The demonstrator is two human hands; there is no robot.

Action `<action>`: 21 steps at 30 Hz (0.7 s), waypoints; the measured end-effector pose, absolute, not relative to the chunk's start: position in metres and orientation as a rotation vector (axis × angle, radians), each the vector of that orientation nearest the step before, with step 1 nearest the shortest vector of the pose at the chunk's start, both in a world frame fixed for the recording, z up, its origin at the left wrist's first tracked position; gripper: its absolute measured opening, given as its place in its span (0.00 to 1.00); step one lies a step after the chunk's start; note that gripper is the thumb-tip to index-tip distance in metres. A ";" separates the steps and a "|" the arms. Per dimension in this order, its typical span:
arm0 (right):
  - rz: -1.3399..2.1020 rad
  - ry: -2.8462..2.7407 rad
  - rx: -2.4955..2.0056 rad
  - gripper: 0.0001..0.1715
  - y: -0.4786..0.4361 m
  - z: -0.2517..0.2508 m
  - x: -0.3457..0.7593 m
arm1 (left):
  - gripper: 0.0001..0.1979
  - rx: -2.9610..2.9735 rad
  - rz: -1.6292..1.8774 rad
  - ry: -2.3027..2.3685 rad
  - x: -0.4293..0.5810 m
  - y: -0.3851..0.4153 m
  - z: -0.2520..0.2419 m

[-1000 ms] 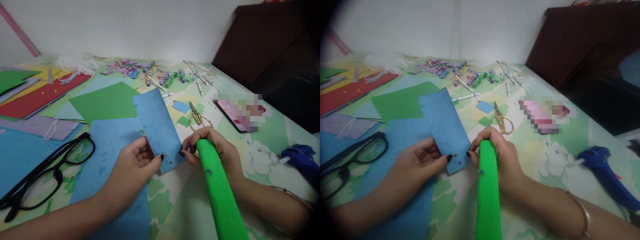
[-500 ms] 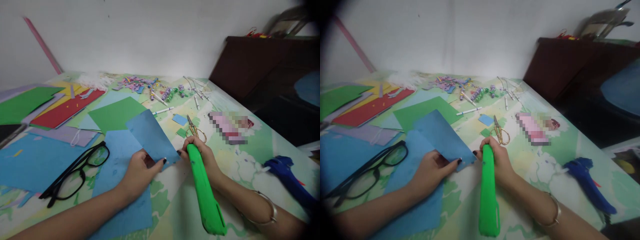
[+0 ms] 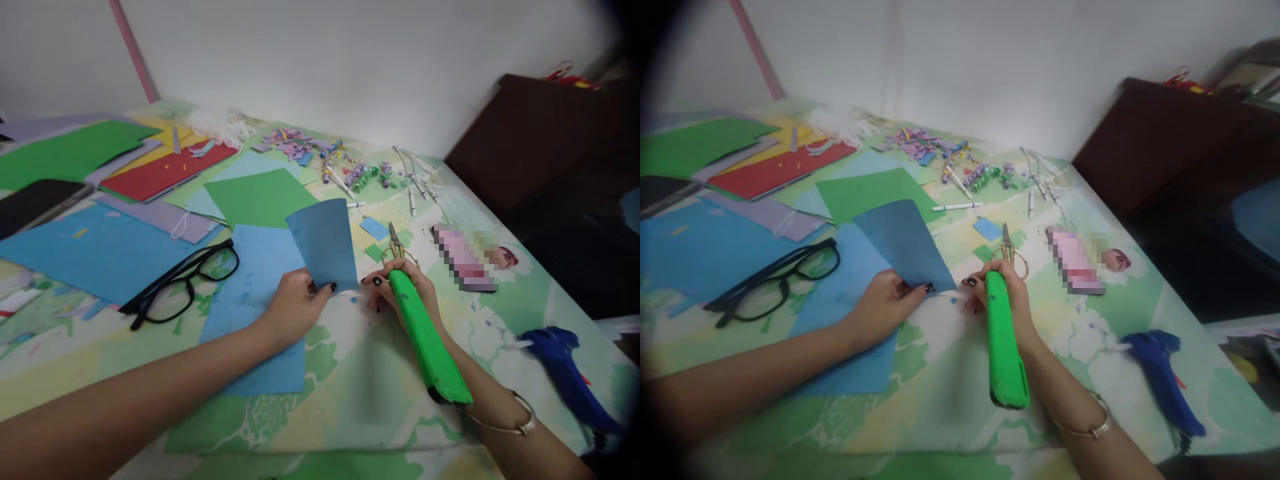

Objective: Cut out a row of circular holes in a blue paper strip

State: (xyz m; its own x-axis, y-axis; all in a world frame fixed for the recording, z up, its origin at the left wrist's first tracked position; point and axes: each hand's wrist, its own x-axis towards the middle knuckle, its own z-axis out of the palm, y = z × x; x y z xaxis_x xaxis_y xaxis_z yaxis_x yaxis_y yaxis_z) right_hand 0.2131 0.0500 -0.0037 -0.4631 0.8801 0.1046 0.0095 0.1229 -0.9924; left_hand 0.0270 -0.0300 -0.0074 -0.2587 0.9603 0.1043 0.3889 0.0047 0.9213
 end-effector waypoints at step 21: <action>1.638 -1.406 -0.711 0.24 0.050 -0.005 0.197 | 0.23 1.351 1.513 1.265 0.011 -0.010 -0.001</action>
